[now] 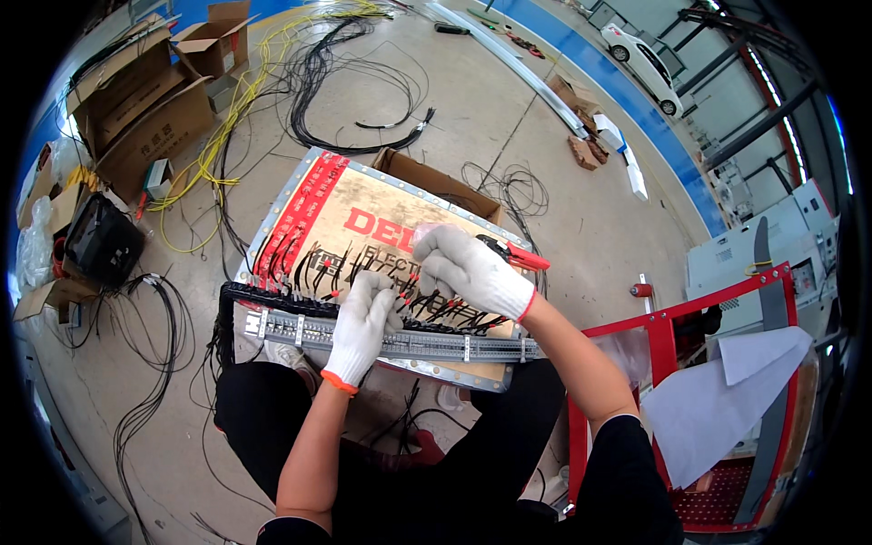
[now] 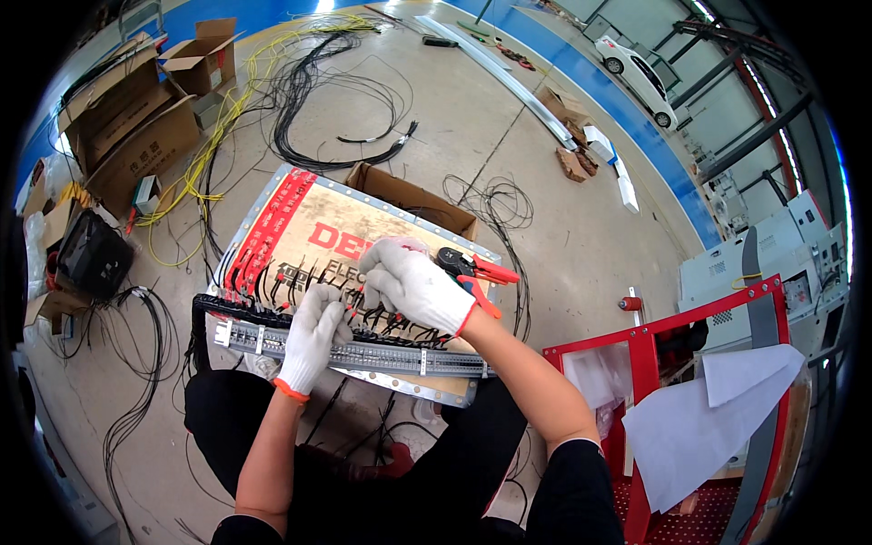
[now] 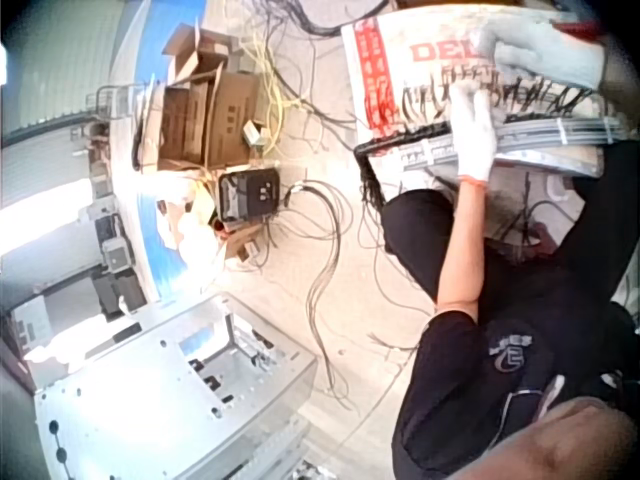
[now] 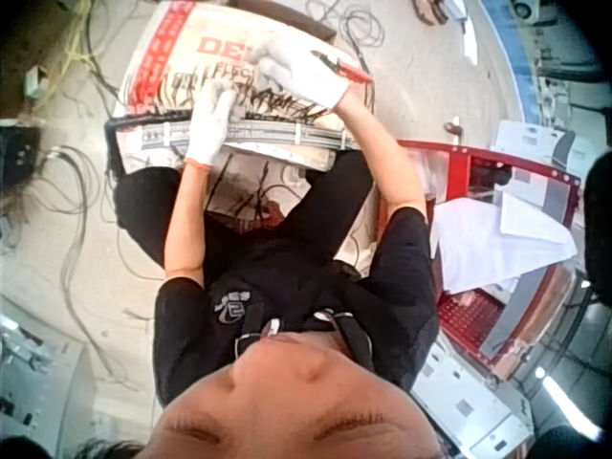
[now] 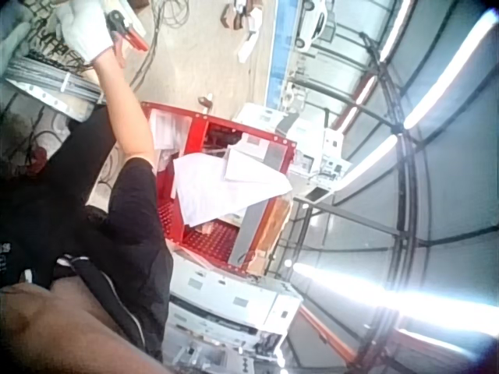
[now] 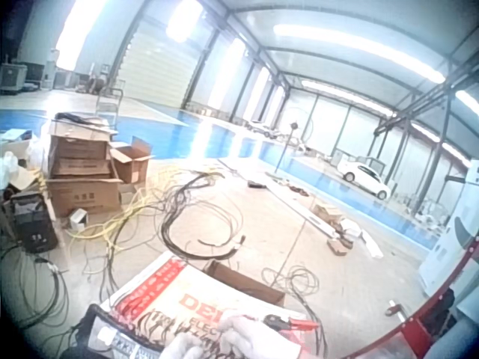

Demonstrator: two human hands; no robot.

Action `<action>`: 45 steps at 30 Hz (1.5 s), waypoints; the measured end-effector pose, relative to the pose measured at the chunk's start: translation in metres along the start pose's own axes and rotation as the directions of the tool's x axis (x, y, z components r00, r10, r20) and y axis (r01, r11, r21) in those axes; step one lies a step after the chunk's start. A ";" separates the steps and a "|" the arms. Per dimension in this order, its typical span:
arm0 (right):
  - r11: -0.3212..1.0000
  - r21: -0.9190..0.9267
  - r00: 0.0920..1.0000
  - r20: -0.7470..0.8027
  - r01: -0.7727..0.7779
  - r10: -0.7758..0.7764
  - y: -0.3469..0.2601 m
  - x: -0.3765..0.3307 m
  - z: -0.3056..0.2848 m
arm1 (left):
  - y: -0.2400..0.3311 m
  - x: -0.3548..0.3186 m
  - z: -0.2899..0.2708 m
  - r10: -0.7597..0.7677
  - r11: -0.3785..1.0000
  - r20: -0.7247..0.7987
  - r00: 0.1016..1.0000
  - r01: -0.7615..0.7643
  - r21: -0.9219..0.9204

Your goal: The person sits on the floor and connects black wires to a DIN rail terminal block using pliers and wire strippers. They strip wire ends, insert them into terminals, and tighten connections repeatedly.

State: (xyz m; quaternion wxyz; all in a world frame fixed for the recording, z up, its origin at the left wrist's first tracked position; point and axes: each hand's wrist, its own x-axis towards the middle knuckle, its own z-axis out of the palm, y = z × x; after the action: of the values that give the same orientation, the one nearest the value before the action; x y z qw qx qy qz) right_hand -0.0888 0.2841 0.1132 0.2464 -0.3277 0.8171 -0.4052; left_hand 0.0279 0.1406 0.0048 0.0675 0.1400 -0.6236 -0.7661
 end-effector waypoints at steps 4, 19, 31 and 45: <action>0.897 -0.381 0.972 0.018 0.224 -0.235 0.004 0.001 0.007 | 0.003 0.000 0.000 -0.015 0.999 0.023 1.000 0.016 -0.028; 0.835 -0.481 0.951 -0.007 0.268 -0.309 0.011 0.005 0.016 | 0.001 0.000 0.001 -0.013 0.999 0.018 1.000 0.013 -0.046; 0.779 -0.494 0.905 0.043 0.387 -0.422 0.009 0.002 0.017 | -0.003 0.001 0.002 -0.020 0.997 0.020 1.000 0.022 -0.079; 0.381 0.891 0.937 0.122 -0.249 0.327 0.011 -0.002 -0.025 | -0.010 -0.007 0.016 0.347 0.880 -0.239 0.907 -0.226 0.418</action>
State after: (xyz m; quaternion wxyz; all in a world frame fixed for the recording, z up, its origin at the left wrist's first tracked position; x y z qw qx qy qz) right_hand -0.1080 0.3031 0.1181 0.4180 0.0148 0.5298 -0.7378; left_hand 0.0301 0.1595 -0.0007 0.2489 0.1726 -0.7560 -0.5803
